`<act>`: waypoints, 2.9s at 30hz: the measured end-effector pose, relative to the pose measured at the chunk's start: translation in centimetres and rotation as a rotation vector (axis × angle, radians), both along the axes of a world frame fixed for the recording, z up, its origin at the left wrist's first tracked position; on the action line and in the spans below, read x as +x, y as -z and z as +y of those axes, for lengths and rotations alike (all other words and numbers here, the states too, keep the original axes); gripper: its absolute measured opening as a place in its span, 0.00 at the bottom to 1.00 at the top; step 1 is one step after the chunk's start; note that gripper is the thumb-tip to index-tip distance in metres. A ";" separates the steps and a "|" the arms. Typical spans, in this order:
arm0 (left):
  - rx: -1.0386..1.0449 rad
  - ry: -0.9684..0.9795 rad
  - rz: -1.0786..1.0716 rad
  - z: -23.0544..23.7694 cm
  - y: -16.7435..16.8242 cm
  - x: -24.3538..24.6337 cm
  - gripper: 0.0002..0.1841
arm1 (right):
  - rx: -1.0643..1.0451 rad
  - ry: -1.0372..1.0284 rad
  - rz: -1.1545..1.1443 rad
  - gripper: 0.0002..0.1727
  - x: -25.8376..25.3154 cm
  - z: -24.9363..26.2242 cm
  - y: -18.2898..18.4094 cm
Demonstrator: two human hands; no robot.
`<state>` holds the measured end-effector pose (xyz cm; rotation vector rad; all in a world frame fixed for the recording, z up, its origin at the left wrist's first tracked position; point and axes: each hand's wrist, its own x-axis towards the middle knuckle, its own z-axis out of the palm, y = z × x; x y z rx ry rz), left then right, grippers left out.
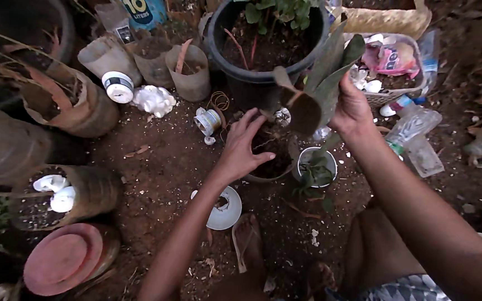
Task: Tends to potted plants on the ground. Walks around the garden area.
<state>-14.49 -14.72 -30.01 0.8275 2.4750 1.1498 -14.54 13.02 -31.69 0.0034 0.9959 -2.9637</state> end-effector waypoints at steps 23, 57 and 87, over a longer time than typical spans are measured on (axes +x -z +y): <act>-0.002 0.219 -0.137 2.1 0.5 -0.1 0.23 | 0.097 0.191 -0.356 0.16 -0.2 -4.6 -0.6; 0.313 -0.245 -0.337 0.7 1.0 0.3 0.12 | 1.052 -0.020 -0.291 0.05 3.8 -8.0 -1.9; 0.625 -0.256 -0.485 -0.4 1.7 -0.3 0.09 | 1.002 -0.054 -0.157 0.12 4.3 -9.0 -4.0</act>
